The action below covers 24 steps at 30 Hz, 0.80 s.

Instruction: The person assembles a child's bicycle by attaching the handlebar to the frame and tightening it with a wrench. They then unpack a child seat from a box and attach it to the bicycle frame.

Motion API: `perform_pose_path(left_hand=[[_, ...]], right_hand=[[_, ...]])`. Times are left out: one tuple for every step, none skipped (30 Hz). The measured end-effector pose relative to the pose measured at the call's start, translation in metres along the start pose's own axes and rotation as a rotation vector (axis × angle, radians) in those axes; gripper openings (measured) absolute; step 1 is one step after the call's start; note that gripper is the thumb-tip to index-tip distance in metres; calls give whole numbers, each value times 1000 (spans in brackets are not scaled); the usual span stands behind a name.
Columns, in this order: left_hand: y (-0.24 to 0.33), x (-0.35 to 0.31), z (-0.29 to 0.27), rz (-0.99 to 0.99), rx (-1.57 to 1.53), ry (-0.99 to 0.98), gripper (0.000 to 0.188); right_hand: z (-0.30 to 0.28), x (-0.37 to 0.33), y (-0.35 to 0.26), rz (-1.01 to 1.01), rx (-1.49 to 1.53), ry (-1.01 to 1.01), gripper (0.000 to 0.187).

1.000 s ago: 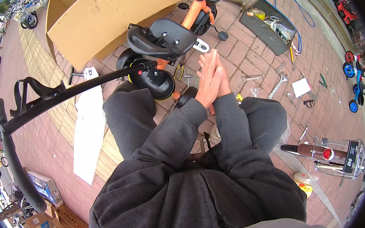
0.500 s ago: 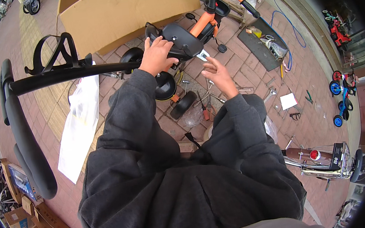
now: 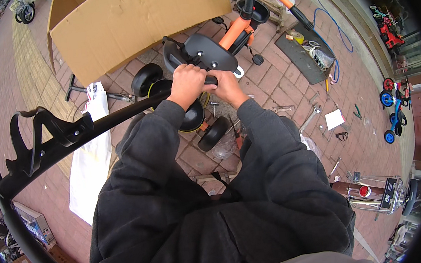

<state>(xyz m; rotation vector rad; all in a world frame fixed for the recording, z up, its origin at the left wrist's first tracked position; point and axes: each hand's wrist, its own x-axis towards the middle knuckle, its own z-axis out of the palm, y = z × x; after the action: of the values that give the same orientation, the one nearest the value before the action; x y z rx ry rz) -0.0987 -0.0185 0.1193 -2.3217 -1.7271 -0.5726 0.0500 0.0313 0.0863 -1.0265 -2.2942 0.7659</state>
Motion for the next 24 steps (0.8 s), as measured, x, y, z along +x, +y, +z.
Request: perform_pose_path(left_hand=[[2,-1,2,-18,-5,-14,41],[4,-2,3,-40,-19,3,41],[5,-2,4,-48,-8,11,41],[8,-3,5,-61,5,13,41],[10,-3,5,-61,9,27,41],[11,-2,5,-54,8,44,41],[13,-2,4,-63,20,43,41],[14,-1,3,-69,25,50,41],[16,-1,1,-76,32,34,40],[17,0,-1,-93,34,3,41],[17,1,-4,-86,24,19,41],[18,2,-6,-86,17,11,41],[17,3,-8,-98,6,-43,41],[14,5,-10,-141,-67,-198,42],[10,8,-11,-165,-130,9,41],[3,12,-12,-179,-204,211,40],[-4,15,-11,-193,-282,404,39],[-15,19,-9,-380,-341,458,40],[-28,24,-6,-541,-390,553,41],[-40,28,-2,-691,-401,520,43],[-53,32,3,-800,-391,549,45],[-64,37,9,-865,-440,466,48],[-73,40,15,-929,-489,378,51],[-80,41,21,-928,-602,299,52]], right_hand=[[-3,2,2,4,-24,-60,31],[-8,5,5,-58,-8,-102,31],[-14,9,7,-99,-5,-149,31],[-18,11,8,-144,7,-207,30],[-23,14,9,-181,28,-249,31],[-25,16,9,-165,-7,-261,31],[-27,17,9,-225,2,-270,30],[-27,18,9,-203,-15,-279,32],[-26,18,7,-196,-20,-287,33],[-25,17,6,-142,-64,-294,34],[-25,16,6,-181,-7,-273,37],[-26,14,6,-175,8,-253,40],[-28,12,8,-183,32,-262,42],[-33,11,12,-185,50,-347,53],[-40,11,19,-63,182,-348,59],[-52,9,28,25,343,-356,65],[-59,4,37,134,509,-362,72],[-64,4,47,264,598,-157,70],[-65,5,57,422,660,71,67],[-60,3,66,510,713,207,64],[-52,3,73,614,752,359,61],[-40,3,79,718,789,515,58],[-24,2,83,790,827,521,56],[-6,6,84,921,804,560,62]])
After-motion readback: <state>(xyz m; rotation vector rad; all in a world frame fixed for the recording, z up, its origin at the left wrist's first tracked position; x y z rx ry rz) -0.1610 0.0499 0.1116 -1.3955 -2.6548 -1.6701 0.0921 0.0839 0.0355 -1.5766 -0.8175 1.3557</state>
